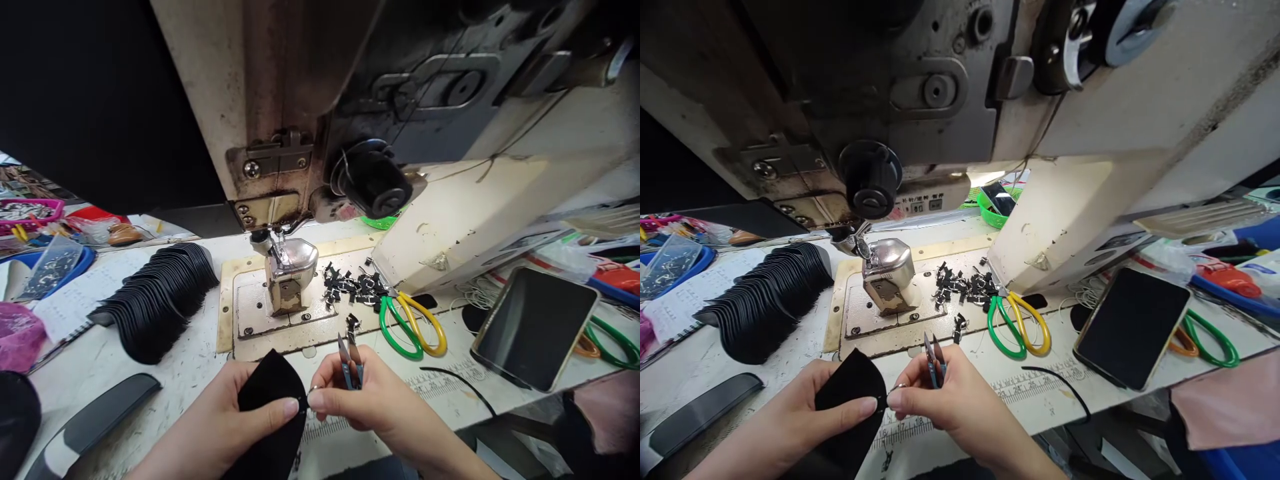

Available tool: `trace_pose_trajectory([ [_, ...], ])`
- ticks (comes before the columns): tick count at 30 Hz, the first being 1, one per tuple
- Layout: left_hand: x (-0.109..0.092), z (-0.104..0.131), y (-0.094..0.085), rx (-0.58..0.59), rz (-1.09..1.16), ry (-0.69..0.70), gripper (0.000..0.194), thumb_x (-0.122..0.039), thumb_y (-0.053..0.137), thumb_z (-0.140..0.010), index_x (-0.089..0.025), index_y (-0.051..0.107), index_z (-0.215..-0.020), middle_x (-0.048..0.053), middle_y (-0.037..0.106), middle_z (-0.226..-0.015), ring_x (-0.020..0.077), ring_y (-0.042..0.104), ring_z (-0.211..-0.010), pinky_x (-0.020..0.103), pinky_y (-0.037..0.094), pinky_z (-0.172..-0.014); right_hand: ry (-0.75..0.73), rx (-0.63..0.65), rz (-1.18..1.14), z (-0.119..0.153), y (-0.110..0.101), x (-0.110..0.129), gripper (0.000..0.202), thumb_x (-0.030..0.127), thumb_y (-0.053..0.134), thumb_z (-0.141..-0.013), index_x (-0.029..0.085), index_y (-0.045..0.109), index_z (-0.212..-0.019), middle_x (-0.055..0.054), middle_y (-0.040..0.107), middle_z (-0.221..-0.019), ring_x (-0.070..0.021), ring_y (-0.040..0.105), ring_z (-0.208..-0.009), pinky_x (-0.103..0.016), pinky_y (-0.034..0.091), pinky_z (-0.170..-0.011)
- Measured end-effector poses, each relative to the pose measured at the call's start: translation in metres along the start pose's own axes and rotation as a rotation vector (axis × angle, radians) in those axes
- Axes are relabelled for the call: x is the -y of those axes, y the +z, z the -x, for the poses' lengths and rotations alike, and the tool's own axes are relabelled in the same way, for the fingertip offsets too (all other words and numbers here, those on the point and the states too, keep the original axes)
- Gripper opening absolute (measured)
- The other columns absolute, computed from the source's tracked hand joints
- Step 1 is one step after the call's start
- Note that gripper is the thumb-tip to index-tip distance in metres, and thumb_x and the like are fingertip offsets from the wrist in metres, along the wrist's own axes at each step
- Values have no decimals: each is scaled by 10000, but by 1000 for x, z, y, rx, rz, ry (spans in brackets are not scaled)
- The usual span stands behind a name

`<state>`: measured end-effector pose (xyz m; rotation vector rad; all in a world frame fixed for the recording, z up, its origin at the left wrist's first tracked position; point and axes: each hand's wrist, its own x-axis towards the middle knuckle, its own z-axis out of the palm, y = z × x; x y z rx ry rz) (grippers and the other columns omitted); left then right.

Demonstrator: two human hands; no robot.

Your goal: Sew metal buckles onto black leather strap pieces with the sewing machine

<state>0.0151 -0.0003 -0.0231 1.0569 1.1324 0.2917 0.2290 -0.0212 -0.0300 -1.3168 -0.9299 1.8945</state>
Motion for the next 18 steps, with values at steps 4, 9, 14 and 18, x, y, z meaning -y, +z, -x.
trace_pose_trajectory([
  [4,-2,-1,0,-16,-26,9,375,-508,776,-729,-161,675,-827,-44,595,-696,127,497,-653,223,406,-594,5,7,-6,-1,2,3,266,245,870,-617,159,645,-729,33,662,-638,-83,416,-546,-227,228,-471],
  [9,-8,4,6,-115,-2,-12,350,-494,792,-679,-169,678,-743,-43,588,-656,138,505,-625,225,397,-571,-21,15,15,-1,4,2,251,279,856,-645,162,650,-725,32,650,-627,-81,387,-520,-230,212,-470],
  [14,-9,5,7,-141,-20,-11,343,-488,795,-669,-172,674,-722,-40,570,-655,134,481,-625,221,385,-559,-28,12,-15,-3,5,1,276,283,875,-617,161,649,-719,34,634,-625,-73,351,-494,-231,183,-451],
  [18,-12,6,5,-110,-7,15,335,-490,770,-698,-179,647,-718,-45,529,-648,127,448,-623,220,367,-552,-29,0,-20,-4,5,1,255,263,859,-645,159,646,-741,37,649,-621,-71,377,-512,-218,215,-463],
])
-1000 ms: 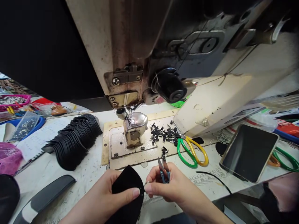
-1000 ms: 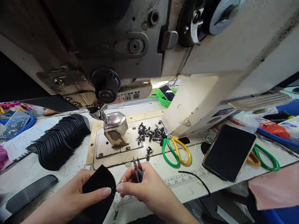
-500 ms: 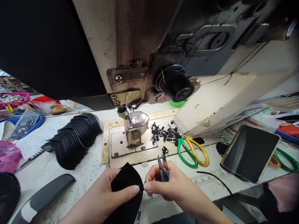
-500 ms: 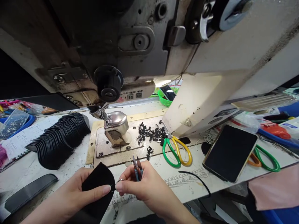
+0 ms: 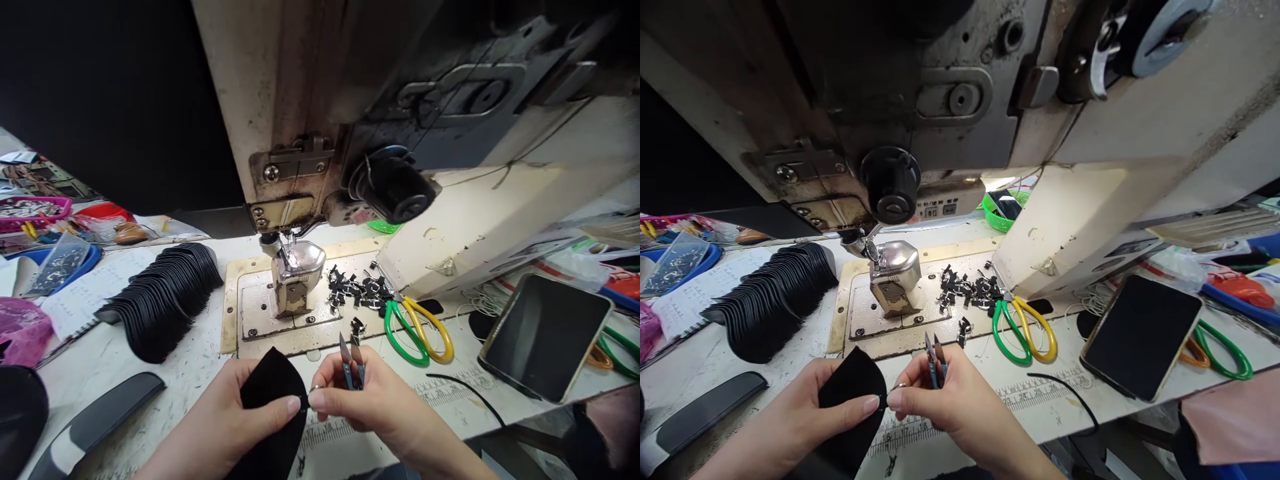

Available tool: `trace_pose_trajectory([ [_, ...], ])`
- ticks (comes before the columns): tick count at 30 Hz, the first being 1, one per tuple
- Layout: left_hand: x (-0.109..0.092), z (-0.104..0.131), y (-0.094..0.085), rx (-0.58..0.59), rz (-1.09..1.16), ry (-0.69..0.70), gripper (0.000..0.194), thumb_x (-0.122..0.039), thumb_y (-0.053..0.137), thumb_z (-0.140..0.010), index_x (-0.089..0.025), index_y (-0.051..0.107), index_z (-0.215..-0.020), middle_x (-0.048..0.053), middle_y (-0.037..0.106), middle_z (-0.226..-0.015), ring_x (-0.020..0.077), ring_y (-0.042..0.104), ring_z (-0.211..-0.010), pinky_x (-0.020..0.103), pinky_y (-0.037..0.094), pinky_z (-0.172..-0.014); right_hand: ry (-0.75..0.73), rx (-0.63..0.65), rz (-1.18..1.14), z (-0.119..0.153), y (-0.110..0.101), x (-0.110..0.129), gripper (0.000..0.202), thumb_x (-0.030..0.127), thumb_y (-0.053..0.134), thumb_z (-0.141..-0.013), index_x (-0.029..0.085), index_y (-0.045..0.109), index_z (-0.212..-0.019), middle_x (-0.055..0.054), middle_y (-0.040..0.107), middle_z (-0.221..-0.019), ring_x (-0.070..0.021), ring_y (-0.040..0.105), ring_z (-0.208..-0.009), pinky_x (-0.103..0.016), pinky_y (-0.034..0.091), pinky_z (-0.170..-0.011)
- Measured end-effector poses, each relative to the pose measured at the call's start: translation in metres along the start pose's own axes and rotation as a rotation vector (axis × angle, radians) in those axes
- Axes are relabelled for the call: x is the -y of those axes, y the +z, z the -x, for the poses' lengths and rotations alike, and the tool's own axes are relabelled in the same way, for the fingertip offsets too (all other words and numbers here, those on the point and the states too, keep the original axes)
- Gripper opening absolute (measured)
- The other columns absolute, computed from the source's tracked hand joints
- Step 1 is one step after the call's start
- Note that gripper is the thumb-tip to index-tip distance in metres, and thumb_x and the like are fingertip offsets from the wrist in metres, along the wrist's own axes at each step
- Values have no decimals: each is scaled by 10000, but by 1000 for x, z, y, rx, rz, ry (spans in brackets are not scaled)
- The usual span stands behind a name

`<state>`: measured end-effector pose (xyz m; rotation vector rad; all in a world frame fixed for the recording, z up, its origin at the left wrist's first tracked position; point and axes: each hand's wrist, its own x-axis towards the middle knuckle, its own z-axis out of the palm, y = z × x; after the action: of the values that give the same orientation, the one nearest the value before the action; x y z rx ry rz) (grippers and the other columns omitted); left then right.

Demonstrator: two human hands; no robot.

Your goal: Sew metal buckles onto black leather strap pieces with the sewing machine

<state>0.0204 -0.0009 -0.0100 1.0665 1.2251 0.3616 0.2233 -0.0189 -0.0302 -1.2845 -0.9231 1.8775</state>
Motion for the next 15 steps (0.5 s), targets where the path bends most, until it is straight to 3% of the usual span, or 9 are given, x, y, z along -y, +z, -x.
trace_pose_trajectory([
  [4,-6,0,0,17,-18,6,339,-473,746,-710,-164,612,-750,-53,493,-650,119,420,-621,225,344,-558,-41,-4,8,-2,1,0,233,238,836,-665,152,636,-750,33,662,-619,-71,398,-520,-216,232,-476],
  [8,-12,-1,-1,-38,-68,82,313,-435,728,-696,-144,632,-757,-55,480,-641,115,401,-618,236,318,-567,-78,-10,8,-7,5,9,238,255,833,-663,165,626,-739,30,663,-604,-80,439,-527,-214,264,-494],
  [12,-27,-6,-10,-147,-3,96,354,-435,785,-604,-144,678,-775,-28,589,-642,152,497,-631,262,378,-602,-126,-46,57,-13,9,34,274,288,867,-606,177,645,-721,13,666,-628,-124,528,-596,-231,373,-565],
  [15,-46,-10,-22,-232,8,120,430,-455,805,-611,-145,687,-884,11,685,-742,217,596,-749,298,444,-680,-308,-168,204,-17,14,57,232,340,843,-644,193,683,-727,9,635,-670,-159,548,-660,-269,430,-627],
])
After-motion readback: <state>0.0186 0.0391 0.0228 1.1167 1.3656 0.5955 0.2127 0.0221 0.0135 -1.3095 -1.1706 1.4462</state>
